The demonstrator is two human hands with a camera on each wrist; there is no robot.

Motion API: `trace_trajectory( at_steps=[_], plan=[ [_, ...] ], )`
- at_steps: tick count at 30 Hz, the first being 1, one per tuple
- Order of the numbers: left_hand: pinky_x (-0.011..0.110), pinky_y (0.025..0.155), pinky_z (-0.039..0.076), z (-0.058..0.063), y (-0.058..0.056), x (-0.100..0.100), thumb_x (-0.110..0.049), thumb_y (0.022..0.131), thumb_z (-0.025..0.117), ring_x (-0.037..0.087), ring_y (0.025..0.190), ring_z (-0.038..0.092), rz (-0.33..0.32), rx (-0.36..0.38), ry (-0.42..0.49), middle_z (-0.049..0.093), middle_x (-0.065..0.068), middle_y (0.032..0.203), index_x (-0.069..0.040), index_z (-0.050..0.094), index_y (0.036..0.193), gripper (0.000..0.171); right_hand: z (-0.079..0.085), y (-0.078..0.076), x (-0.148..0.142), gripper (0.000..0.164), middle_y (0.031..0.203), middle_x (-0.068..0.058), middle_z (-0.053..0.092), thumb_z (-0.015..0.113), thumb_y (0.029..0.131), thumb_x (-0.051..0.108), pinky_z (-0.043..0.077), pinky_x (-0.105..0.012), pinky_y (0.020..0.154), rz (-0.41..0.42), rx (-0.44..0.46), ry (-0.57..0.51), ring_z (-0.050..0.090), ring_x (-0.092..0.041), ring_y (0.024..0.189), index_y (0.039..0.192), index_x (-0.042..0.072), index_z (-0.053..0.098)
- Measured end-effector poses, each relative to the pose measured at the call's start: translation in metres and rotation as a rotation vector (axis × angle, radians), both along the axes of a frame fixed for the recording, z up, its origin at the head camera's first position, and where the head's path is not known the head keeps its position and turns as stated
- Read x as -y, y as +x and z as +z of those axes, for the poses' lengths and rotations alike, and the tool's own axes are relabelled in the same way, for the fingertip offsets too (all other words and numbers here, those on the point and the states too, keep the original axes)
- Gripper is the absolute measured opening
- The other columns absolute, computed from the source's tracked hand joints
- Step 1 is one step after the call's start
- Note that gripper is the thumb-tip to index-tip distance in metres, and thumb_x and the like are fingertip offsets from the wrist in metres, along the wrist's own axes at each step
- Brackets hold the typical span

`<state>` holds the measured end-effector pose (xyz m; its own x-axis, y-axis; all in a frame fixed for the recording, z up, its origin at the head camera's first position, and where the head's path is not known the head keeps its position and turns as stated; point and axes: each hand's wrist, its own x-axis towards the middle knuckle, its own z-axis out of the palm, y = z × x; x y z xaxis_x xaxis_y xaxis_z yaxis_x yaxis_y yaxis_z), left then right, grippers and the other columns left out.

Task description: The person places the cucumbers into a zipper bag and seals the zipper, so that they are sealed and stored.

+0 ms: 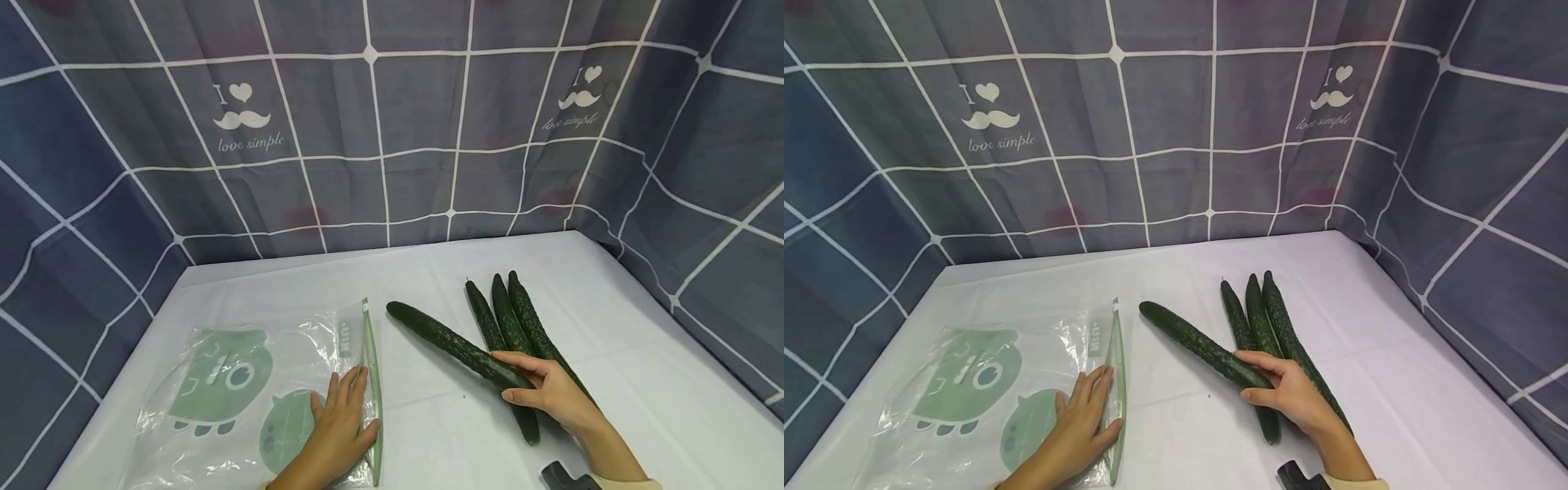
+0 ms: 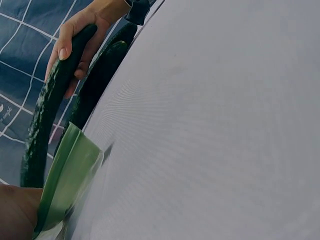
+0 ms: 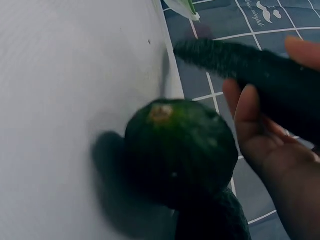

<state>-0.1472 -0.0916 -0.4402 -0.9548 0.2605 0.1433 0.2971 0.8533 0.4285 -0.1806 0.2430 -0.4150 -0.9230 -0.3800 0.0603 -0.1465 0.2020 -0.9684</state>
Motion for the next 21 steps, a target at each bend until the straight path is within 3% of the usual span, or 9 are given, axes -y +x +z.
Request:
trace_trajectory(
  at_steps=[5,8,15,21],
  plan=[
    [0.08,0.084,0.013,0.001,0.0,0.0,-0.026,0.08,0.065,0.056,0.126,0.023,0.002,-0.009,0.012,0.03,0.02,0.14,0.0,0.028,0.14,0.075,0.001,0.001,-0.001,0.055,0.135,-0.001,0.049,0.064,0.079,-0.002,0.04,-0.012,0.09,0.101,-0.065,-0.015,0.045,0.006,0.118,0.131,-0.002,0.046],
    [0.08,0.084,0.013,0.001,0.0,0.0,-0.026,0.079,0.066,0.056,0.126,0.024,0.004,-0.018,0.012,0.03,0.02,0.14,0.0,0.029,0.14,0.075,0.002,0.003,-0.002,0.053,0.132,0.008,0.051,0.063,0.079,-0.005,0.036,-0.009,0.093,0.141,-0.119,-0.02,0.041,0.007,0.122,0.13,-0.001,0.048],
    [0.079,0.085,0.015,0.001,-0.001,-0.001,-0.026,0.079,0.066,0.055,0.126,0.025,0.007,-0.031,0.01,0.031,0.019,0.139,0.0,0.029,0.139,0.075,0.008,0.005,-0.01,0.053,0.134,-0.004,0.05,0.058,0.078,-0.014,0.038,-0.013,0.094,0.223,-0.216,-0.066,0.042,-0.001,0.125,0.129,-0.007,0.046],
    [0.079,0.086,0.015,0.0,0.0,-0.001,-0.025,0.078,0.067,0.055,0.126,0.027,0.02,-0.042,0.01,0.033,0.019,0.138,0.0,0.031,0.138,0.074,0.011,0.005,-0.019,0.054,0.132,0.001,0.052,0.057,0.076,-0.017,0.036,-0.013,0.096,0.276,-0.233,-0.062,0.041,-0.002,0.126,0.127,-0.007,0.047]
  ],
)
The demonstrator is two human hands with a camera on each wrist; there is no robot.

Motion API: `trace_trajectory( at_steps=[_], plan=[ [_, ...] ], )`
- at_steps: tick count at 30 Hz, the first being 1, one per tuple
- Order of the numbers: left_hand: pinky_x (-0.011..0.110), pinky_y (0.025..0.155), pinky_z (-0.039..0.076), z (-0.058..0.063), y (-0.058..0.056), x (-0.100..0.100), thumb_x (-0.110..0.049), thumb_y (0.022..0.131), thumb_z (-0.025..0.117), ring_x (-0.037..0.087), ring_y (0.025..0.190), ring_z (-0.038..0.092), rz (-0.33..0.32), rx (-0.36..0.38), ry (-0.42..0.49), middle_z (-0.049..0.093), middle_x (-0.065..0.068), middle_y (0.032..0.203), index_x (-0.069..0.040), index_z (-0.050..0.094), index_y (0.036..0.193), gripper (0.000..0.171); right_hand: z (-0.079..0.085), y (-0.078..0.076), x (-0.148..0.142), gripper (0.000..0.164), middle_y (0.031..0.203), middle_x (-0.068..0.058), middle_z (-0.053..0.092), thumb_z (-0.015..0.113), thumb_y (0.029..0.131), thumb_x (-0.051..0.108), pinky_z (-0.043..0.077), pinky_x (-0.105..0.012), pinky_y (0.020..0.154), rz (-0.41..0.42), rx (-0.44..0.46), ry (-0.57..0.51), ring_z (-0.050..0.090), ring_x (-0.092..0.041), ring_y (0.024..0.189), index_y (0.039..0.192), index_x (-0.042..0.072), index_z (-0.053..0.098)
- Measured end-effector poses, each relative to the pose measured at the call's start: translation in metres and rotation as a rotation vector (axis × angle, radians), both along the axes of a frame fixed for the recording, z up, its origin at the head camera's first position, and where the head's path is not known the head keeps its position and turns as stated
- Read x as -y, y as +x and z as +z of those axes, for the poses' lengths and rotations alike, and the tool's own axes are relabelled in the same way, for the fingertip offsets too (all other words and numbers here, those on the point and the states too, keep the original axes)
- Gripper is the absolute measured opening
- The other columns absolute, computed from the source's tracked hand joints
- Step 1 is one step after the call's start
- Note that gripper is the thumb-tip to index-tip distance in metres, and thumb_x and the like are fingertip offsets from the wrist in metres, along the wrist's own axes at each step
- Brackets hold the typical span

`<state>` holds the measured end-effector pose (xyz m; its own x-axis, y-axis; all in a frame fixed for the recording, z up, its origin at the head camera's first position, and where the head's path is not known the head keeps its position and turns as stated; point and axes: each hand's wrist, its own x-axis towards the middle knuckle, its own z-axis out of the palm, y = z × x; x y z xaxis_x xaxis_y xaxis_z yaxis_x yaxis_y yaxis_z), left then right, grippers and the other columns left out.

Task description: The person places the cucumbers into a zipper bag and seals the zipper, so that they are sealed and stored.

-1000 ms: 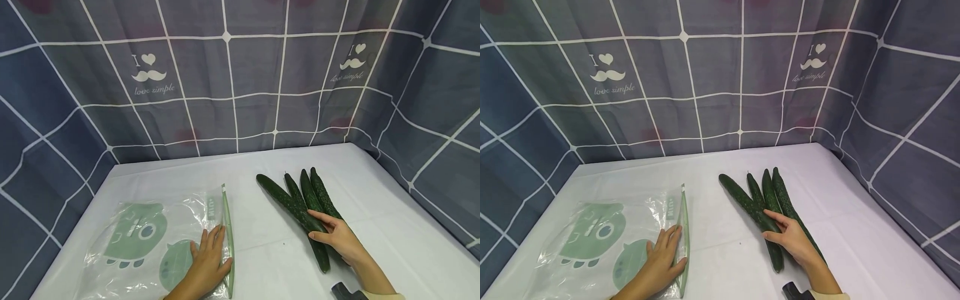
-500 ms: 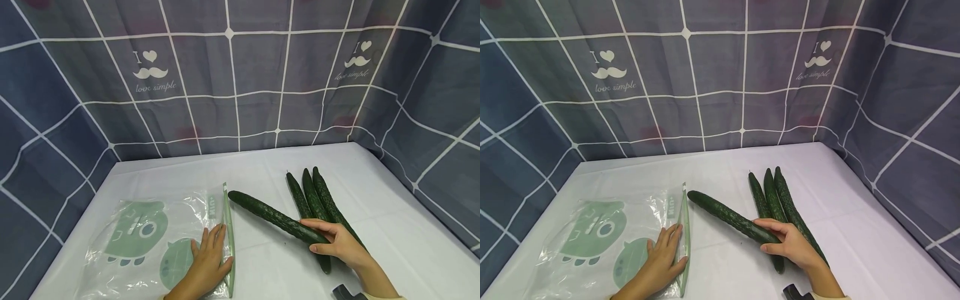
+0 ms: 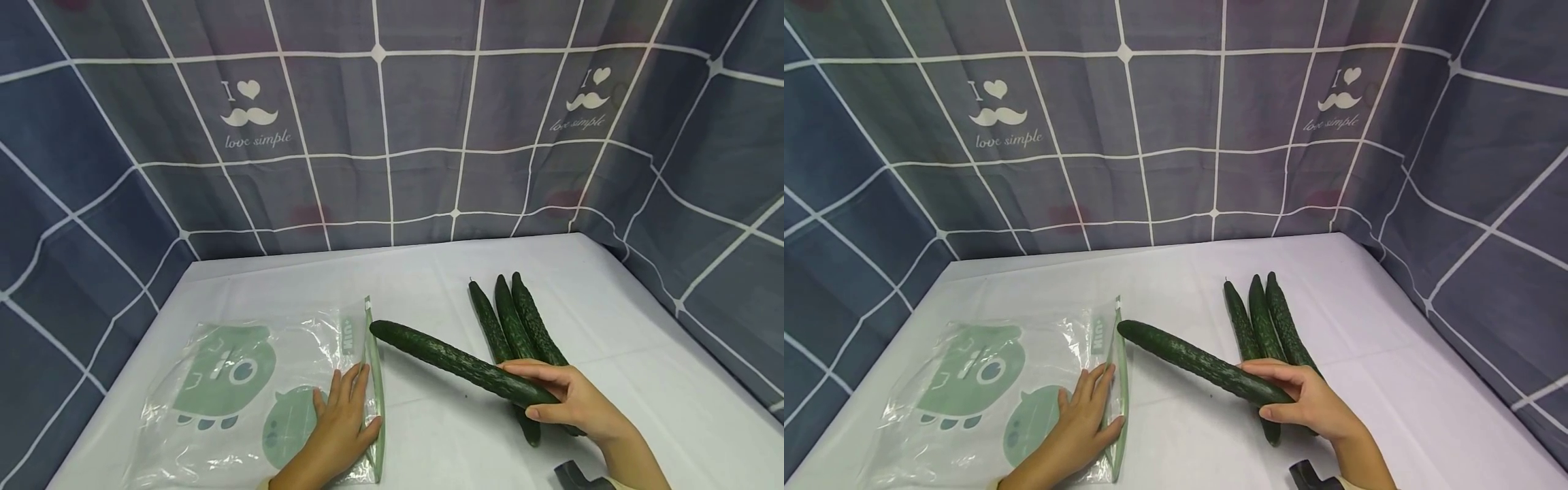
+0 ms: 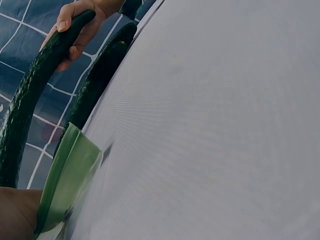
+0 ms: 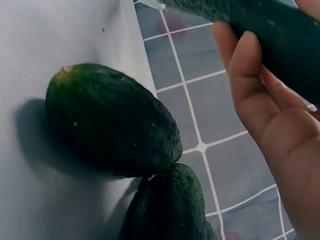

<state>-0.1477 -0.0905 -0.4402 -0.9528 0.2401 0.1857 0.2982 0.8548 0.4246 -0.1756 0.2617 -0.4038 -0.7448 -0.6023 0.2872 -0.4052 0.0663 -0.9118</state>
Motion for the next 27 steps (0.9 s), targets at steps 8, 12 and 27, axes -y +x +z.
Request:
trace_trajectory(
  at_steps=[8,12,27],
  plan=[
    [0.079,0.085,0.016,-0.001,0.001,0.001,-0.027,0.078,0.067,0.055,0.126,0.027,0.01,-0.017,-0.011,0.031,0.019,0.14,0.0,0.029,0.139,0.076,-0.004,-0.004,0.005,0.055,0.131,-0.008,0.051,0.057,0.073,-0.019,0.036,-0.015,0.097,0.094,-0.074,0.001,0.043,-0.007,0.124,0.126,-0.007,0.048],
    [0.079,0.084,0.018,-0.001,0.0,-0.001,-0.027,0.078,0.067,0.056,0.125,0.026,-0.003,-0.037,-0.02,0.029,0.019,0.141,-0.001,0.028,0.14,0.078,-0.006,-0.006,0.008,0.054,0.132,-0.002,0.052,0.059,0.076,-0.015,0.035,-0.015,0.097,0.065,-0.025,0.043,0.043,-0.004,0.124,0.128,-0.003,0.049],
    [0.079,0.079,0.024,0.009,0.008,-0.004,-0.027,0.072,0.074,0.056,0.126,0.024,-0.068,-0.059,-0.017,0.028,0.017,0.142,-0.003,0.025,0.142,0.088,-0.005,-0.037,0.044,0.049,0.131,-0.004,0.053,0.06,0.079,-0.008,0.038,-0.016,0.095,0.143,0.066,0.055,0.045,-0.002,0.122,0.127,-0.004,0.05]
  ],
)
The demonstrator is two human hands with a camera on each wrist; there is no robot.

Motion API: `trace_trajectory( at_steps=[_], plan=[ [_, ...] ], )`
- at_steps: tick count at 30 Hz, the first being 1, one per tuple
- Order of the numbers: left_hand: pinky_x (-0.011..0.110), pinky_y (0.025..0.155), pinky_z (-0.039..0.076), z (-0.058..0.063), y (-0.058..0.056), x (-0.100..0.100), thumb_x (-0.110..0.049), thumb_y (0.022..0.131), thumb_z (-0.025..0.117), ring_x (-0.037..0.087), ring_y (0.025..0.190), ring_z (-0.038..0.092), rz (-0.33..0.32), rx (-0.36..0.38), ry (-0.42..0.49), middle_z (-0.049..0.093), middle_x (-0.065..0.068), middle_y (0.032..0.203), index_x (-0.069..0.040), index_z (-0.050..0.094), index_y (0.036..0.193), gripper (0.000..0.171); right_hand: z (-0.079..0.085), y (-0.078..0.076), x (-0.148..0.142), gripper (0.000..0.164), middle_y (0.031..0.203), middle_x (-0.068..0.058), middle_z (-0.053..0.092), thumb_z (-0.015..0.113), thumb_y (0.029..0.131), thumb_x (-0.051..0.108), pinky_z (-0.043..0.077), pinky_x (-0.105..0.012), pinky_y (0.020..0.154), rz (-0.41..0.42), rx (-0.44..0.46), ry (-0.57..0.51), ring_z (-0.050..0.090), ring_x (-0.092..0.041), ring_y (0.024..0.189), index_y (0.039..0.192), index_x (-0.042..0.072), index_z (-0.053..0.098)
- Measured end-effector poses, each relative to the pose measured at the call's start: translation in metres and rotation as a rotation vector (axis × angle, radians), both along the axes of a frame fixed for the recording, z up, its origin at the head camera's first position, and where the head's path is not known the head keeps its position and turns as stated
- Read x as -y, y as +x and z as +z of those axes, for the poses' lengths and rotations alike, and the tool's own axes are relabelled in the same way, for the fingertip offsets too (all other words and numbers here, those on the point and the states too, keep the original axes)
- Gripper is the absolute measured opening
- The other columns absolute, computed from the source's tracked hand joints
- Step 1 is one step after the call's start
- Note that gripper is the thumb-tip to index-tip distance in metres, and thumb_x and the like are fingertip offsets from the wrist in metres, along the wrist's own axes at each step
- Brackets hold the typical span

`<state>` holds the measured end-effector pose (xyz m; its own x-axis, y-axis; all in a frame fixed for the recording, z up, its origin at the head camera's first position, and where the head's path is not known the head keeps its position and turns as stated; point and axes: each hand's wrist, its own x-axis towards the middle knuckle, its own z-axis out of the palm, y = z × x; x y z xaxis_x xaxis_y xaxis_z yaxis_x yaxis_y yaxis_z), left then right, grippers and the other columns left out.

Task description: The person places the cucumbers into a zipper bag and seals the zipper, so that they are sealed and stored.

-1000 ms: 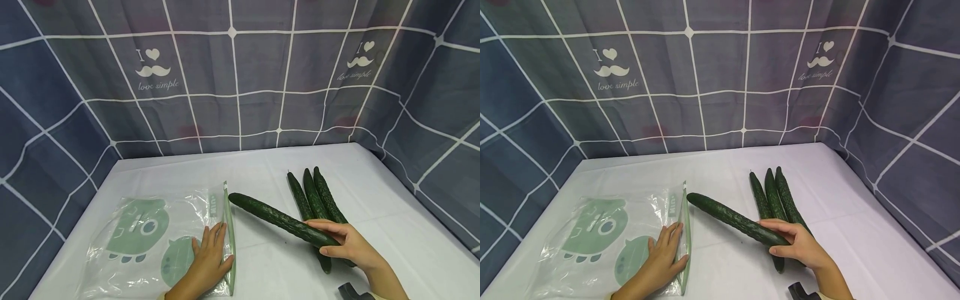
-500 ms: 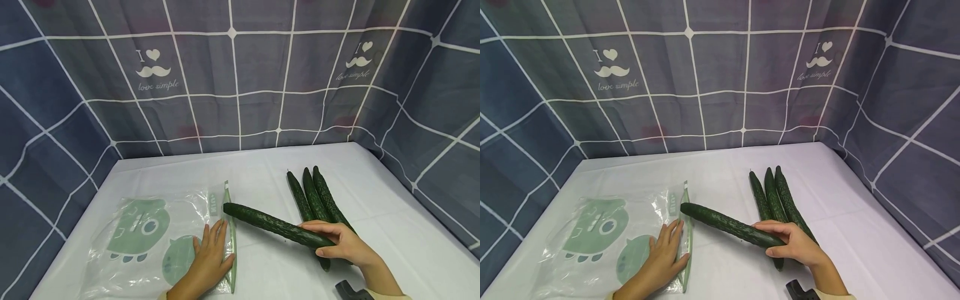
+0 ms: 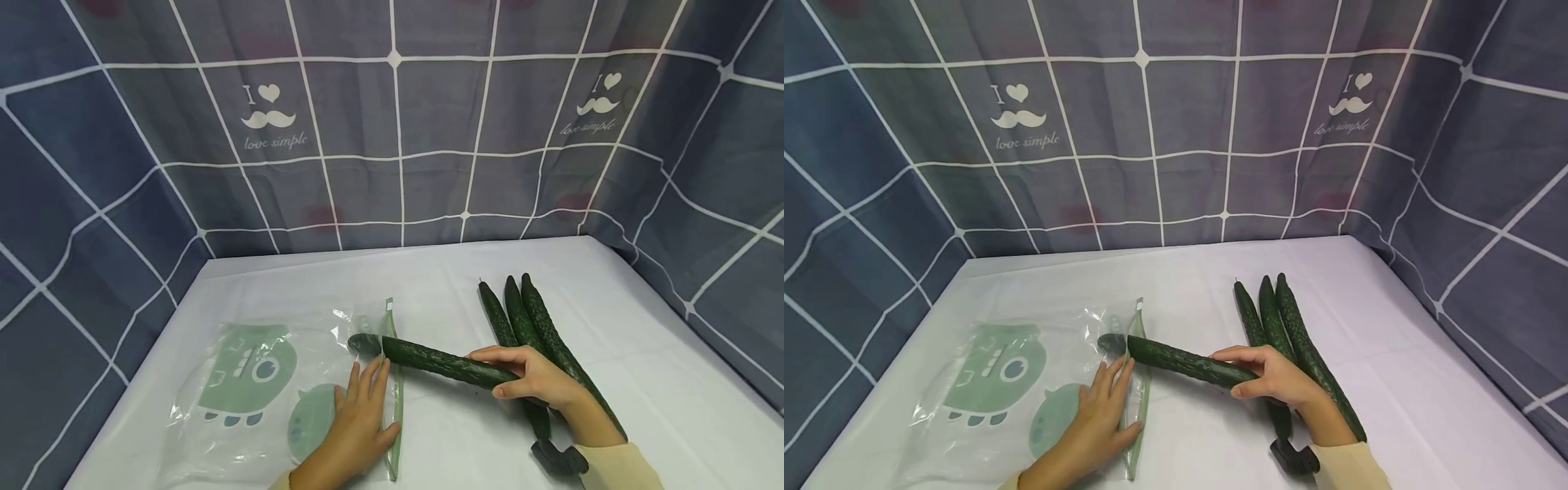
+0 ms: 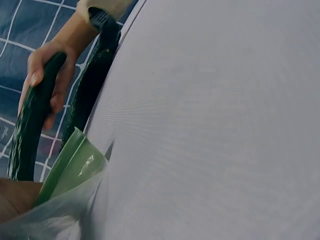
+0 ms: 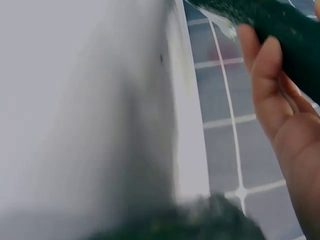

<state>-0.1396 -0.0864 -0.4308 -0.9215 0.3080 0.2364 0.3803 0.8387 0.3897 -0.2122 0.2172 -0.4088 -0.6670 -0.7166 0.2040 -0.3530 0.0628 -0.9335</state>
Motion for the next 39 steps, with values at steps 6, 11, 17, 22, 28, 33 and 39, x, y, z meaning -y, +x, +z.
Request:
trace_trajectory(
  at_steps=[6,11,17,22,28,33,39],
  plan=[
    [0.078,0.079,0.027,0.006,0.005,-0.004,-0.03,0.071,0.075,0.056,0.127,0.022,-0.024,-0.028,-0.009,0.028,0.018,0.141,-0.004,0.022,0.143,0.093,-0.002,-0.015,0.022,0.047,0.129,-0.004,0.054,0.061,0.08,-0.005,0.041,-0.019,0.093,0.029,0.083,-0.014,0.047,-0.002,0.12,0.125,-0.005,0.051],
    [0.077,0.08,0.027,0.012,0.009,-0.004,-0.031,0.071,0.076,0.056,0.128,0.019,-0.037,-0.016,-0.004,0.026,0.018,0.142,-0.005,0.02,0.144,0.095,0.001,-0.02,0.042,0.047,0.13,-0.017,0.052,0.064,0.08,0.0,0.046,-0.025,0.085,0.024,0.131,0.018,0.052,-0.002,0.113,0.125,-0.004,0.052],
    [0.077,0.083,0.025,0.016,0.012,-0.004,-0.031,0.072,0.075,0.055,0.131,0.011,-0.042,0.027,-0.006,0.021,0.017,0.145,-0.006,0.017,0.145,0.096,0.005,-0.017,0.063,0.05,0.131,-0.027,0.046,0.065,0.08,0.004,0.051,-0.029,0.069,0.06,0.211,-0.003,0.059,-0.008,0.094,0.126,-0.007,0.049],
    [0.076,0.085,0.025,0.02,0.014,-0.003,-0.03,0.072,0.075,0.053,0.133,0.008,-0.039,0.059,0.006,0.02,0.016,0.146,-0.008,0.016,0.145,0.097,0.007,-0.017,0.076,0.052,0.127,-0.015,0.053,0.068,0.077,0.007,0.051,-0.028,0.068,0.017,0.233,0.025,0.059,-0.009,0.089,0.126,-0.004,0.052],
    [0.075,0.085,0.027,0.024,0.015,-0.005,-0.03,0.072,0.075,0.053,0.133,0.009,-0.053,0.065,0.009,0.021,0.016,0.146,-0.008,0.016,0.145,0.097,0.006,-0.025,0.092,0.052,0.132,-0.024,0.047,0.067,0.077,0.008,0.051,-0.028,0.075,0.019,0.217,0.039,0.057,-0.008,0.103,0.126,-0.003,0.052],
    [0.074,0.084,0.029,0.026,0.016,-0.005,-0.031,0.072,0.076,0.053,0.132,0.009,-0.064,0.065,0.004,0.021,0.016,0.145,-0.008,0.015,0.145,0.097,0.005,-0.033,0.107,0.054,0.132,-0.027,0.046,0.067,0.078,0.009,0.049,-0.027,0.083,0.054,0.224,0.018,0.054,-0.007,0.111,0.126,-0.007,0.049],
    [0.073,0.084,0.031,0.027,0.017,-0.004,-0.031,0.071,0.077,0.053,0.133,0.007,-0.063,0.055,-0.014,0.021,0.015,0.146,-0.008,0.016,0.145,0.099,0.003,-0.04,0.123,0.057,0.128,-0.024,0.05,0.067,0.078,0.012,0.05,-0.028,0.083,0.071,0.29,0.002,0.058,-0.01,0.103,0.126,-0.011,0.047]
  ],
)
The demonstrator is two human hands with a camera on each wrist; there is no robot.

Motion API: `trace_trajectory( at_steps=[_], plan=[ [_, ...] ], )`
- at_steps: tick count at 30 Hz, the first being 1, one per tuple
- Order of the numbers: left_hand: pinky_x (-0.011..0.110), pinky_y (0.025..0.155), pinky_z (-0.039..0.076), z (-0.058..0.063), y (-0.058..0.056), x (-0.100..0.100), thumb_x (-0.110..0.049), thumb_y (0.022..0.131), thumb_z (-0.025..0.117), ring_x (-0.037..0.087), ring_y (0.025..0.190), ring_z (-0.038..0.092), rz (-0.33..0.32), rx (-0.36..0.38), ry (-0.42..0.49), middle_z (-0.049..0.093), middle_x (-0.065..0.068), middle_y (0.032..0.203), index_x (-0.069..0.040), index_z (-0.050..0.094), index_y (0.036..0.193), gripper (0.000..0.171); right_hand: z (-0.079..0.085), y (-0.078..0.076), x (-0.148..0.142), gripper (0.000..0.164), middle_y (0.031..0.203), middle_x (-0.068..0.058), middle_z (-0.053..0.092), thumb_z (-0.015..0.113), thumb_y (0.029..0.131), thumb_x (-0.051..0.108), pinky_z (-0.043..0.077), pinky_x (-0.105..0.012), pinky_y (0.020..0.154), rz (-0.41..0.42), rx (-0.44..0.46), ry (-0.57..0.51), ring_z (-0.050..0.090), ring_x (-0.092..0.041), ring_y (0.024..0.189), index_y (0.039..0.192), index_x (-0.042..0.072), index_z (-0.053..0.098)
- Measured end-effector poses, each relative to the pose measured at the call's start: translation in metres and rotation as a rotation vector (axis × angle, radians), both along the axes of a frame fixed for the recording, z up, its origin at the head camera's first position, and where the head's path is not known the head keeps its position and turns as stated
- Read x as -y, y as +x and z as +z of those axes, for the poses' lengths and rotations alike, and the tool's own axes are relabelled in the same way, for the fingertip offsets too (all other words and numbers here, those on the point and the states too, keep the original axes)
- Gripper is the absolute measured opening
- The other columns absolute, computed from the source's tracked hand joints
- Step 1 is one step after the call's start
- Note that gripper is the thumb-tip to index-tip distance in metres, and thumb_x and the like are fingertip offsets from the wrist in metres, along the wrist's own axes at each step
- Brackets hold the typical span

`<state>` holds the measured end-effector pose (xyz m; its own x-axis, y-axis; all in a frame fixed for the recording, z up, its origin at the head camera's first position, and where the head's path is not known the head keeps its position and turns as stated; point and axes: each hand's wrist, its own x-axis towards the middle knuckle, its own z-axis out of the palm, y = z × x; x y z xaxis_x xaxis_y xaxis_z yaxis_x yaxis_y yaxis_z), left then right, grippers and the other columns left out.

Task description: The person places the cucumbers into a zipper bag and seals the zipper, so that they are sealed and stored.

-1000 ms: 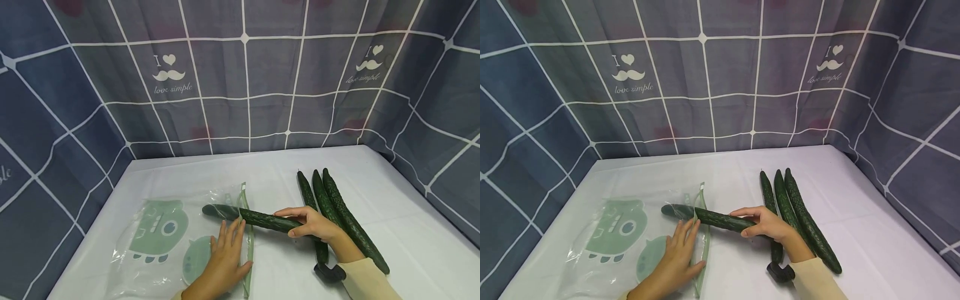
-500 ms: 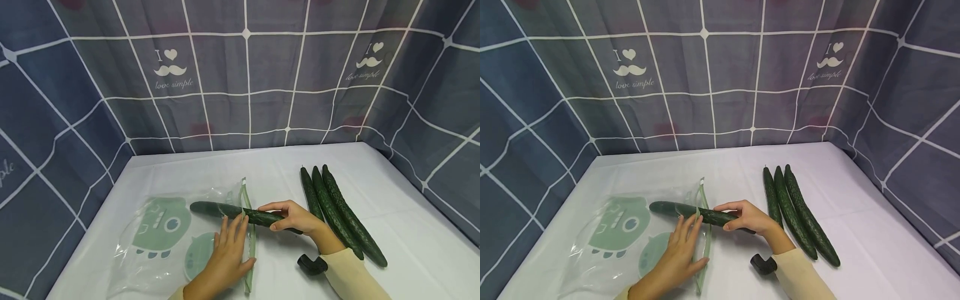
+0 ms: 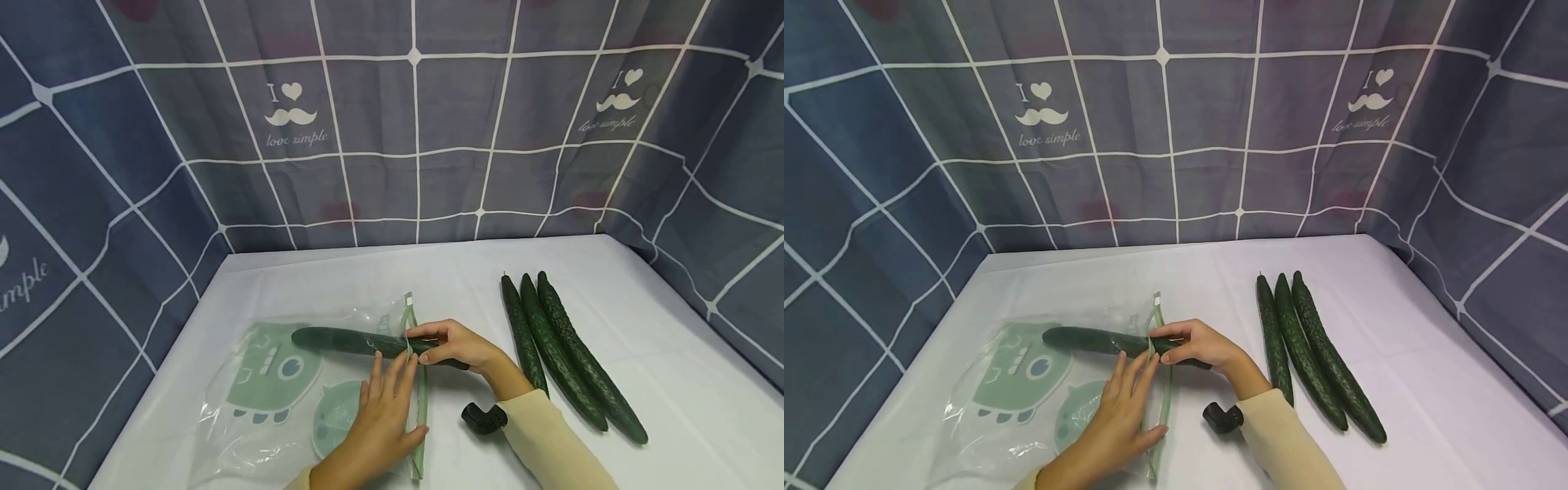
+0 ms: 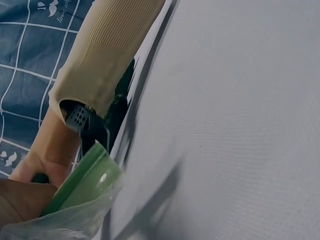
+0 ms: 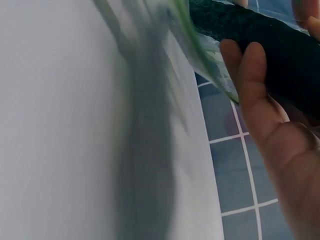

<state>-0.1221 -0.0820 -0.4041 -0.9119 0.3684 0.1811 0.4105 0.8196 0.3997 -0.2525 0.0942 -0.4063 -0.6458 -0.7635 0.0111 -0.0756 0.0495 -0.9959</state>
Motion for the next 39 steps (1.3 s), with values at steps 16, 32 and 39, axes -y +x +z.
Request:
trace_trajectory(
  at_steps=[16,32,39],
  plan=[
    [0.073,0.083,0.031,-0.007,-0.006,-0.001,-0.026,0.068,0.079,0.054,0.131,0.011,-0.005,0.016,-0.022,0.02,0.014,0.146,-0.006,0.019,0.144,0.099,-0.013,-0.007,0.018,0.048,0.118,-0.013,0.06,0.064,0.079,0.003,0.048,-0.022,0.081,0.085,-0.178,0.246,0.057,-0.012,0.103,0.125,0.0,0.053],
    [0.072,0.085,0.031,-0.024,-0.008,-0.002,-0.034,0.069,0.077,0.051,0.133,0.013,0.058,0.043,-0.046,0.018,0.01,0.148,-0.006,0.021,0.144,0.098,-0.003,-0.001,0.008,0.044,0.123,-0.01,0.058,0.067,0.081,0.011,0.049,-0.033,0.084,0.003,-0.488,0.407,0.056,-0.029,0.109,0.123,0.005,0.056],
    [0.073,0.086,0.029,-0.025,-0.008,-0.002,-0.032,0.067,0.078,0.051,0.132,0.014,0.06,0.037,-0.02,0.019,0.008,0.148,-0.007,0.02,0.144,0.1,-0.006,-0.01,-0.011,0.059,0.131,-0.01,0.051,0.07,0.079,0.013,0.048,-0.031,0.084,0.048,-0.37,0.345,0.053,-0.028,0.111,0.133,0.01,0.047]
  ],
)
